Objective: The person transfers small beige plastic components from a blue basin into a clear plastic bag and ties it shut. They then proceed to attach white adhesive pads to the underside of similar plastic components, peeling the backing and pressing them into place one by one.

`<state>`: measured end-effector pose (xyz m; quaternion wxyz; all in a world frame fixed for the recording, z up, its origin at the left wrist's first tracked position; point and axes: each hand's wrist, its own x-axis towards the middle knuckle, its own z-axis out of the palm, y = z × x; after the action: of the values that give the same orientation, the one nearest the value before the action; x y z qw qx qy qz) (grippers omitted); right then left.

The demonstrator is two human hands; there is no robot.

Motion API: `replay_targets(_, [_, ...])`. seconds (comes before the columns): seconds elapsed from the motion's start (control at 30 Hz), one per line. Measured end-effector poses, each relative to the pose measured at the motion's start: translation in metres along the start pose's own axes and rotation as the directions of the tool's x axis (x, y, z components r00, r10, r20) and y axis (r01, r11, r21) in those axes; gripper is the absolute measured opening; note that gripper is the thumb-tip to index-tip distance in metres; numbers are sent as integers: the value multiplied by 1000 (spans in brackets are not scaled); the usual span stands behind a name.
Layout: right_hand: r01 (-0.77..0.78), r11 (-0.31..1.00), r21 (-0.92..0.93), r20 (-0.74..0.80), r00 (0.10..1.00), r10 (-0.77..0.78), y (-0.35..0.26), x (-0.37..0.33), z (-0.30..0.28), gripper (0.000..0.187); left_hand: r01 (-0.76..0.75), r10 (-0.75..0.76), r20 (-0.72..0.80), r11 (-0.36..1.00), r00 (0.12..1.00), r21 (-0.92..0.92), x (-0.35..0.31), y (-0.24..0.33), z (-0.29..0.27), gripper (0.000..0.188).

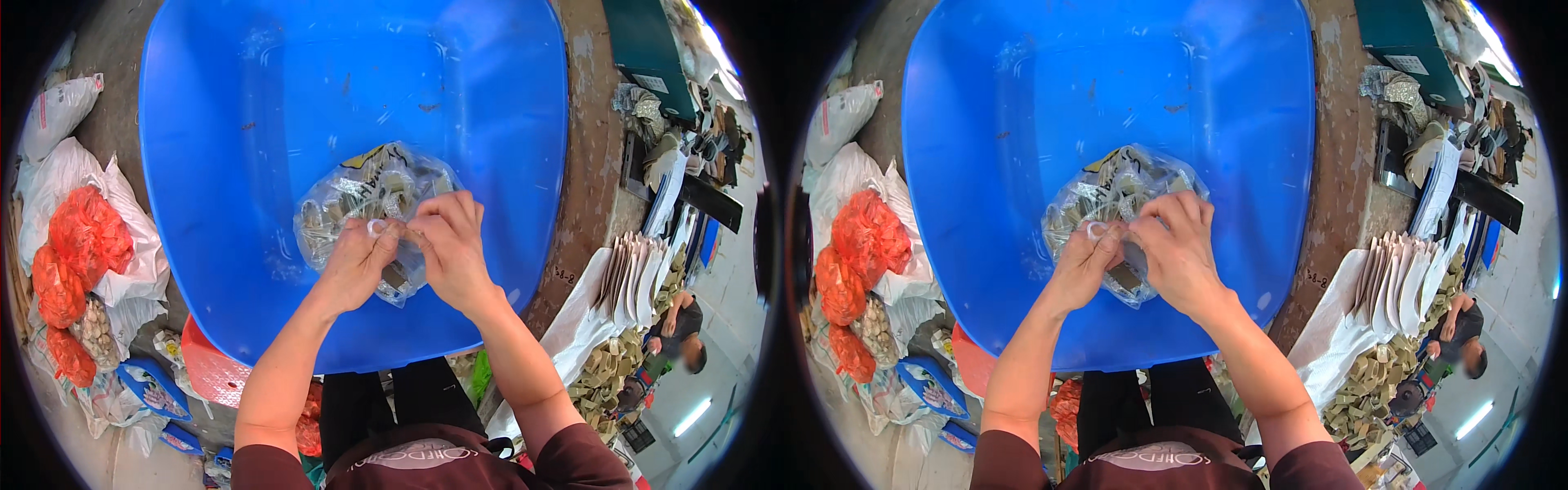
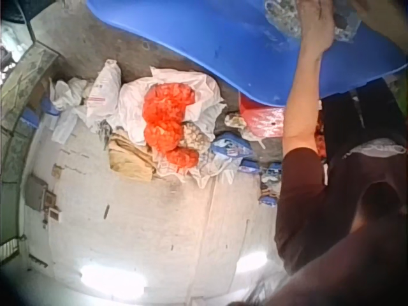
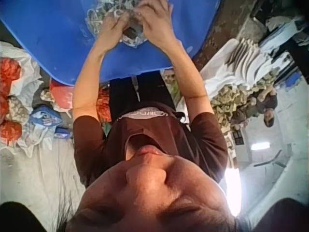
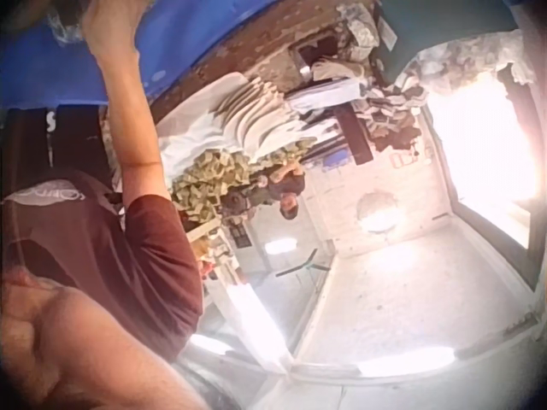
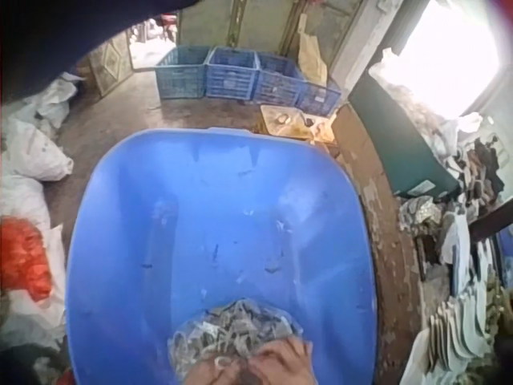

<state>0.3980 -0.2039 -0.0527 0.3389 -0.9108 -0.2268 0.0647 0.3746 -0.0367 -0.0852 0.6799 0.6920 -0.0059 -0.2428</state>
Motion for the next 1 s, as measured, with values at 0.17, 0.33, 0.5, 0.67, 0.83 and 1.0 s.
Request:
replay_targets(0.17, [-33,981,189,-8,999,36,-23,-21,-2,15,81,-88,-34,982,996,-169,-2,11,1,21])
replay_targets(0.33, [-154,903,400,170,981,92,-18,-37,-4,12,-41,53,-89,990,995,131,-11,14,-2,15])
replay_targets(0.5, [-131,965,228,80,990,115,-11,-3,-6,9,-437,562,-19,665,827,606,-6,6,2,18])
replay_targets(0.67, [-167,986,7,389,909,151,-5,11,-10,15,-485,746,-134,546,652,682,-5,-10,18,19])
replay_targets(0.83, [-187,955,230,45,982,182,-4,-1,0,15,-448,713,-214,614,668,650,-2,-11,12,27])
replay_targets(1.0, [-72,997,29,88,994,69,-27,-44,5,20,-475,711,-234,641,663,604,2,-5,7,30])
